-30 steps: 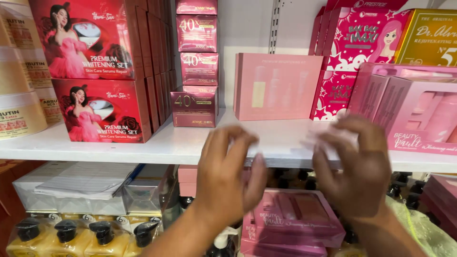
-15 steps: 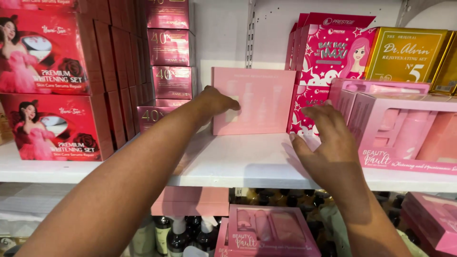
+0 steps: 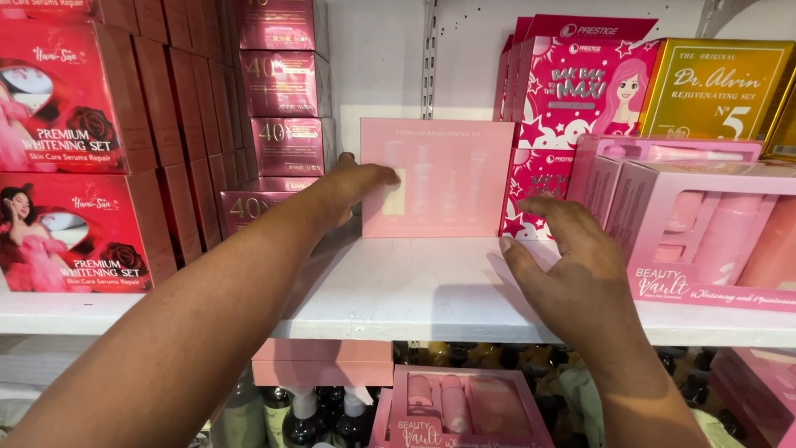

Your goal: The person organizes cosmetic products on a white shelf, using a green cloth to wipe the surface and arrange boxes. They handle pink boxes, red boxes, and yellow bottles, moving them to different positions and stacking them neatly.

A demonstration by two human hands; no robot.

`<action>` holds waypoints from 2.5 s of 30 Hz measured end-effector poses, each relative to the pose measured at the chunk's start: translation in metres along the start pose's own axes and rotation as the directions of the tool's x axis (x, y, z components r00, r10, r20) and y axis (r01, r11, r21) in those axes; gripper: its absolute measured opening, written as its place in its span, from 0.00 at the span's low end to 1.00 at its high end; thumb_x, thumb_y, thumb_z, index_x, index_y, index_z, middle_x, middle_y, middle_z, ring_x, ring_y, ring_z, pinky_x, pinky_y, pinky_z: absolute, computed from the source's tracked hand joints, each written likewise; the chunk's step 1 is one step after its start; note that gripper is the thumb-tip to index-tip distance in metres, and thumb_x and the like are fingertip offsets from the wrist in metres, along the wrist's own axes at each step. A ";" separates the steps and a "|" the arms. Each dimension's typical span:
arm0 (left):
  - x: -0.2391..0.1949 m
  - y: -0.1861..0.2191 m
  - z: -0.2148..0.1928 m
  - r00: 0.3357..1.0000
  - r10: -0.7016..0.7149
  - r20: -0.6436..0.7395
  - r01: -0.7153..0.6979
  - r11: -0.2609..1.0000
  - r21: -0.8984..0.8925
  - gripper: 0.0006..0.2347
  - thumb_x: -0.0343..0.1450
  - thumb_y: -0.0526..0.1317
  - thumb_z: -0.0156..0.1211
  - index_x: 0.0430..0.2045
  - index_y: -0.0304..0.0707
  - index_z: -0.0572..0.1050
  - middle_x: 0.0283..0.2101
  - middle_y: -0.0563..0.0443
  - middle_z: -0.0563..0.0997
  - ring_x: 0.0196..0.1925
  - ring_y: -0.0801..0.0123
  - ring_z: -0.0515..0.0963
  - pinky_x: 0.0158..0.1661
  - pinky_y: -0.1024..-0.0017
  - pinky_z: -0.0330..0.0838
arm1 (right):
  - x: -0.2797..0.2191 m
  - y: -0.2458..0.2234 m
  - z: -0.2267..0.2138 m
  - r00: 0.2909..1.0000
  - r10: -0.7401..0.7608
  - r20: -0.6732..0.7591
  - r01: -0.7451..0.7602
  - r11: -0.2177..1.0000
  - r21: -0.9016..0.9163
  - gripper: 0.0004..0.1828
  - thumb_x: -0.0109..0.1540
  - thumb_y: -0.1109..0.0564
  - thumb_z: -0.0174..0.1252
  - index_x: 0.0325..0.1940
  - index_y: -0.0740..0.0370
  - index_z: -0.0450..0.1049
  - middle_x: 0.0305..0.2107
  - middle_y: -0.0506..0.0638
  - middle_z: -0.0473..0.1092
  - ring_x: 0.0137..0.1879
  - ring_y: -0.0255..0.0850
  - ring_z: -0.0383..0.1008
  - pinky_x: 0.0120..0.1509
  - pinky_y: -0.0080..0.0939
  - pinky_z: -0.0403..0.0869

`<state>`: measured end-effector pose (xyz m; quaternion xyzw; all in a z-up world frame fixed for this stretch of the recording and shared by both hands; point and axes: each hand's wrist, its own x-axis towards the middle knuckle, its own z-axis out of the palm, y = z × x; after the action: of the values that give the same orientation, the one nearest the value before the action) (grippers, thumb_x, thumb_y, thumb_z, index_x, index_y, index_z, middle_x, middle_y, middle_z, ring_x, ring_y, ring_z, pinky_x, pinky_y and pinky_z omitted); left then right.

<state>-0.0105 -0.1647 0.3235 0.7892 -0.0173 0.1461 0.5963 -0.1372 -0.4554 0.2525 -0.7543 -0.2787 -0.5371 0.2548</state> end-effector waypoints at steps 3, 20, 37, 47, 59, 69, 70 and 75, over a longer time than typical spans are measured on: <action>-0.003 0.001 0.002 0.998 0.039 0.053 -0.039 0.999 0.012 0.36 0.59 0.45 0.68 0.64 0.33 0.66 0.65 0.41 0.74 0.67 0.54 0.70 0.65 0.54 0.54 | 0.000 0.001 0.000 1.000 -0.018 -0.005 0.018 1.000 0.008 0.23 0.58 0.55 0.66 0.56 0.65 0.75 0.52 0.63 0.74 0.58 0.57 0.75 0.62 0.52 0.72; -0.076 0.034 0.002 0.997 -0.032 0.066 0.029 0.998 0.055 0.37 0.55 0.32 0.71 0.60 0.36 0.59 0.56 0.41 0.77 0.58 0.53 0.79 0.52 0.53 0.74 | 0.001 0.004 0.000 0.981 0.184 0.054 -0.187 0.980 0.066 0.20 0.57 0.53 0.66 0.52 0.63 0.78 0.47 0.58 0.76 0.48 0.52 0.79 0.53 0.48 0.76; -0.201 -0.004 -0.081 0.818 0.436 0.376 -0.352 0.895 -0.273 0.35 0.64 0.36 0.65 0.67 0.25 0.58 0.59 0.39 0.76 0.60 0.59 0.77 0.60 0.64 0.71 | 0.007 -0.008 -0.017 0.852 0.093 0.515 -0.378 0.790 0.482 0.62 0.51 0.40 0.70 0.79 0.59 0.44 0.68 0.63 0.61 0.73 0.54 0.61 0.70 0.55 0.64; -0.280 -0.080 -0.027 0.848 0.516 -0.118 -0.529 0.818 -0.225 0.34 0.76 0.38 0.52 0.82 0.38 0.50 0.48 0.31 0.71 0.38 0.52 0.71 0.45 0.55 0.70 | -0.074 -0.031 -0.035 0.914 0.070 0.399 -0.279 0.823 0.495 0.46 0.59 0.38 0.61 0.72 0.66 0.57 0.57 0.62 0.69 0.64 0.52 0.69 0.67 0.52 0.69; -0.340 -0.271 0.038 0.918 0.334 -0.214 -0.395 0.823 -0.408 0.32 0.68 0.50 0.63 0.62 0.29 0.61 0.60 0.34 0.77 0.63 0.58 0.78 0.63 0.58 0.65 | -0.248 0.016 -0.020 0.398 0.634 0.663 -0.906 0.155 0.395 0.50 0.58 0.55 0.62 0.82 0.44 0.48 0.66 0.53 0.64 0.70 0.48 0.66 0.72 0.50 0.62; -0.295 -0.167 -0.060 0.933 -0.358 0.038 0.339 0.840 -0.423 0.24 0.70 0.58 0.50 0.57 0.45 0.69 0.48 0.49 0.79 0.45 0.61 0.75 0.40 0.62 0.66 | -0.148 -0.082 0.017 0.329 0.439 0.836 -0.833 -0.282 0.476 0.31 0.63 0.45 0.49 0.69 0.58 0.63 0.55 0.60 0.69 0.56 0.54 0.73 0.52 0.61 0.75; -0.287 -0.165 -0.066 0.956 -0.291 0.030 0.274 0.858 -0.434 0.25 0.69 0.58 0.47 0.57 0.47 0.71 0.48 0.50 0.80 0.46 0.61 0.76 0.40 0.63 0.67 | -0.140 -0.083 0.025 0.303 0.479 0.824 -0.836 -0.281 0.471 0.29 0.64 0.44 0.50 0.66 0.60 0.65 0.52 0.61 0.70 0.54 0.55 0.72 0.50 0.60 0.76; -0.266 -0.173 -0.084 0.999 0.030 0.013 -0.018 0.853 -0.522 0.29 0.66 0.56 0.57 0.59 0.39 0.72 0.55 0.46 0.79 0.54 0.63 0.76 0.47 0.63 0.68 | -0.115 -0.099 0.056 0.231 0.567 0.790 -0.817 -0.328 0.475 0.27 0.64 0.40 0.49 0.62 0.56 0.65 0.50 0.58 0.71 0.54 0.53 0.74 0.50 0.64 0.77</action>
<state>-0.2482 -0.0741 0.1152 0.5993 -0.0724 0.1350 0.7858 -0.1997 -0.3630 0.1355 -0.5221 -0.0189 0.0880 0.8481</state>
